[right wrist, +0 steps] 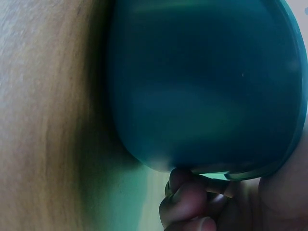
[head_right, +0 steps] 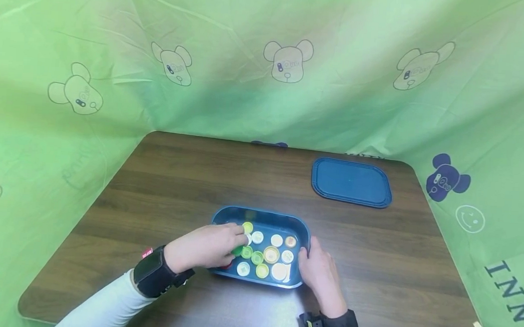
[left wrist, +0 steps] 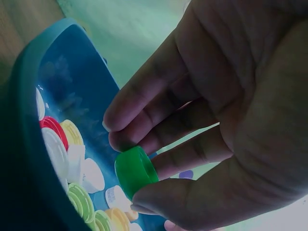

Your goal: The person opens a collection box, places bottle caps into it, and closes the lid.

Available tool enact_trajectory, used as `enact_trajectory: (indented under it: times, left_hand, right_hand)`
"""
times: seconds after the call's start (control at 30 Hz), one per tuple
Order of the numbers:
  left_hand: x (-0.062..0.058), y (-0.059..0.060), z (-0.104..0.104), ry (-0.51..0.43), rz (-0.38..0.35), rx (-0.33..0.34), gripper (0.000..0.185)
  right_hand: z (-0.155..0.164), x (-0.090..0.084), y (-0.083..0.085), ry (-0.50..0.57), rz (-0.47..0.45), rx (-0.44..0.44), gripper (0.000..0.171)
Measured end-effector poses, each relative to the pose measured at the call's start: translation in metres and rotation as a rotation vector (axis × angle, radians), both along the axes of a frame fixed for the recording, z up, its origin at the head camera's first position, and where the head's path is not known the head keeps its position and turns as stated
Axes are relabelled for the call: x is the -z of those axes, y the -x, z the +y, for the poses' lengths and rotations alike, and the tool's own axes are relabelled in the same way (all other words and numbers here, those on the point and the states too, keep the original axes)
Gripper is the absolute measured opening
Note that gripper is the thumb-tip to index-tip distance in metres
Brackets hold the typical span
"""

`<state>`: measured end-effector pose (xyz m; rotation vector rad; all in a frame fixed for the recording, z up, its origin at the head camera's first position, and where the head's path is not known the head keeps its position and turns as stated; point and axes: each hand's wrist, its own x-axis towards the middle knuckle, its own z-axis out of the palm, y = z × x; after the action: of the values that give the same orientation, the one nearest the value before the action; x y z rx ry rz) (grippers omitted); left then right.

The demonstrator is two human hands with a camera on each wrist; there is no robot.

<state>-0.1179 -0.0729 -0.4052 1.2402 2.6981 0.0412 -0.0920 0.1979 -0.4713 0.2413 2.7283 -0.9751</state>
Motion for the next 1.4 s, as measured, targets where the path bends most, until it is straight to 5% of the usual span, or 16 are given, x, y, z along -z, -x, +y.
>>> enact_trajectory:
  times: [0.67, 1.03, 1.4]
  left_hand:
    - [0.006, -0.007, 0.007, -0.010, 0.006, 0.054, 0.023]
    - [0.005, -0.003, 0.004, 0.000, -0.022, 0.002, 0.032]
    - [-0.004, 0.003, -0.012, -0.095, 0.023, -0.077, 0.028]
  right_hand:
    - [0.001, -0.001, 0.000, -0.013, 0.002, -0.007, 0.030]
    - [0.000, -0.001, -0.001, -0.009, 0.007, -0.003, 0.030]
    - [0.001, -0.001, 0.000, -0.011, 0.012, -0.009, 0.031]
